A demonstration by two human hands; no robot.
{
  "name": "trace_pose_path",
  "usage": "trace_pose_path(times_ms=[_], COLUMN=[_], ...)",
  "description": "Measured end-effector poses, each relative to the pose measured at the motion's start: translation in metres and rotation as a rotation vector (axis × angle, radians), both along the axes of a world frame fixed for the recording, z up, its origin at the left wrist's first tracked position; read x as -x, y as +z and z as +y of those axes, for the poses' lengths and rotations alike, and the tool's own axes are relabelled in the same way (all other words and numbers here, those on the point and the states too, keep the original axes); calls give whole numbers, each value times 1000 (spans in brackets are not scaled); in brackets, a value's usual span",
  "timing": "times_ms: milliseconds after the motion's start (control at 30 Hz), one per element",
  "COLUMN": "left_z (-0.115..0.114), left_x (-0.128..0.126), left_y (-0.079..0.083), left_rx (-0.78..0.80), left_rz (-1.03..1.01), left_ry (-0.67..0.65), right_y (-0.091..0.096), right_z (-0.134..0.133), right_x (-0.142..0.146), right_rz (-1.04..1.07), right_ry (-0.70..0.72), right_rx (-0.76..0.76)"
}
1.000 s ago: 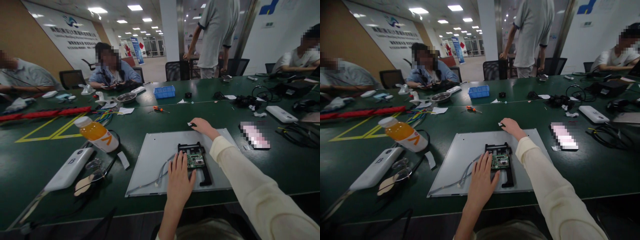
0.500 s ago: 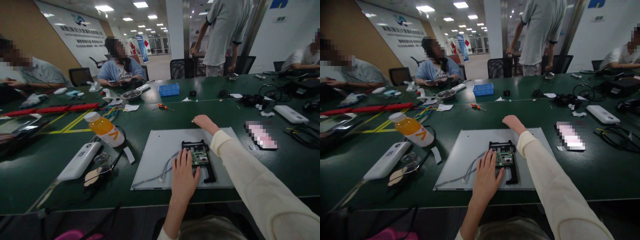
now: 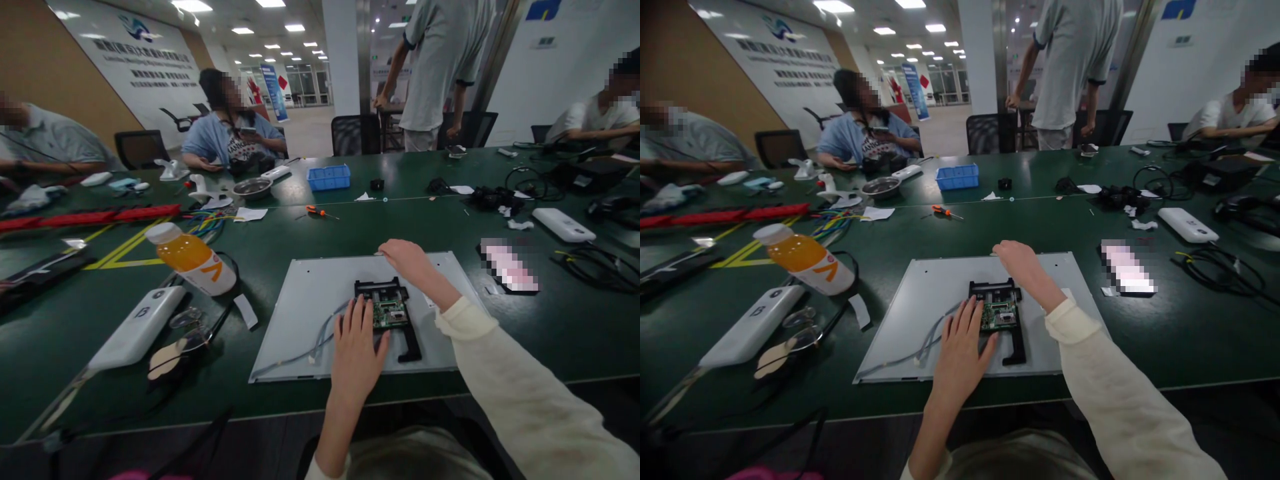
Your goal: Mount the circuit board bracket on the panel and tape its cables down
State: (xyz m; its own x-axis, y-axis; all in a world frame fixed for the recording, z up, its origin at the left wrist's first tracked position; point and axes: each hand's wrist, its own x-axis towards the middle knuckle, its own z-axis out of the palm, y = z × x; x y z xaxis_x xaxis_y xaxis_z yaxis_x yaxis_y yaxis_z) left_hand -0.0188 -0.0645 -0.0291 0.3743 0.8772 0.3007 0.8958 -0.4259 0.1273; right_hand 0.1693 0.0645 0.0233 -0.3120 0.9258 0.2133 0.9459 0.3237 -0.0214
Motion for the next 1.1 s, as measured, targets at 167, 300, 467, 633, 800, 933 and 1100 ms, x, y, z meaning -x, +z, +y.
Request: trace_pose_path(times_ms=[167, 300, 467, 633, 800, 933, 1100], left_z=[2, 2, 1, 2, 2, 3, 3], left_x=[0, 1, 1, 1, 1, 1, 2], left_y=[-2, -3, -2, -2, -3, -3, -5], left_rx=[-5, -5, 6, 16, 9, 3, -8], left_rz=[2, -2, -1, -2, -11, -11, 1], left_ry=[-9, -20, -21, -22, -33, -38, -36], right_y=[-14, -23, -28, -31, -33, -35, -38], right_z=[-25, -29, -30, -33, -34, -33, -29], right_x=[17, 26, 33, 36, 36, 36, 37], right_rz=[87, 100, 66, 57, 62, 55, 39], right_ry=[87, 98, 124, 167, 197, 204, 197], right_rx=[40, 47, 62, 74, 56, 43, 33])
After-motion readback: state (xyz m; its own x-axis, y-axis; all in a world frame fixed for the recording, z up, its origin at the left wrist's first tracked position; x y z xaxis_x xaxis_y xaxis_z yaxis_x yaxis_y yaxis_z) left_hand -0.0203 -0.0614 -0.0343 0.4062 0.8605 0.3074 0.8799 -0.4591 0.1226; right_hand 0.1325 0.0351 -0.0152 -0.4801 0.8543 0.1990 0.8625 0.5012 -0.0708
